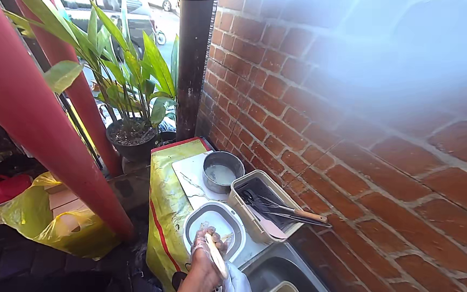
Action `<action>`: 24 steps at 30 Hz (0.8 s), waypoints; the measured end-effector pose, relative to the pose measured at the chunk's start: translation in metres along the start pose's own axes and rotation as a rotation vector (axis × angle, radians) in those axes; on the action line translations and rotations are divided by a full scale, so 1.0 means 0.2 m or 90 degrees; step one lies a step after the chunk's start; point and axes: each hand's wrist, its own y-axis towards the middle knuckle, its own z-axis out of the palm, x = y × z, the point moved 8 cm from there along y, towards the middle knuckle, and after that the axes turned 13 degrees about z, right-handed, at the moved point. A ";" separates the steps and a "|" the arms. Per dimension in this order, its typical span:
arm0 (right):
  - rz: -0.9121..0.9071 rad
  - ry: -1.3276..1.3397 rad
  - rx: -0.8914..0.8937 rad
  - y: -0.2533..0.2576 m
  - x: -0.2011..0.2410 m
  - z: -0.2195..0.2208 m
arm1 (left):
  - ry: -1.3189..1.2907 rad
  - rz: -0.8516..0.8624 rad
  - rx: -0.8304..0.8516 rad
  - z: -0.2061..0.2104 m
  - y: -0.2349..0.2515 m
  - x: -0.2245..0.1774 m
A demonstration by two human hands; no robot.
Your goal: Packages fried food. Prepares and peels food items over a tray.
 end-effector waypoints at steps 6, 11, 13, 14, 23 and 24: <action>0.032 -0.030 0.017 0.08 -0.09 0.09 | -0.013 0.071 -0.012 -0.06 0.06 0.01; 0.085 -0.081 0.049 0.10 -0.10 0.12 | -0.055 0.113 -0.025 -0.09 0.10 0.02; 0.095 -0.107 0.050 0.09 -0.08 0.10 | -0.031 0.138 -0.023 -0.08 0.09 0.02; 0.103 -0.117 0.055 0.09 -0.07 0.09 | -0.006 0.145 -0.020 -0.08 0.10 0.02; 0.164 -0.205 0.027 0.28 -0.08 -0.16 | 0.121 -0.105 0.132 -0.23 0.15 0.16; 0.158 -0.216 0.026 0.29 -0.07 -0.19 | 0.133 -0.128 0.125 -0.26 0.16 0.18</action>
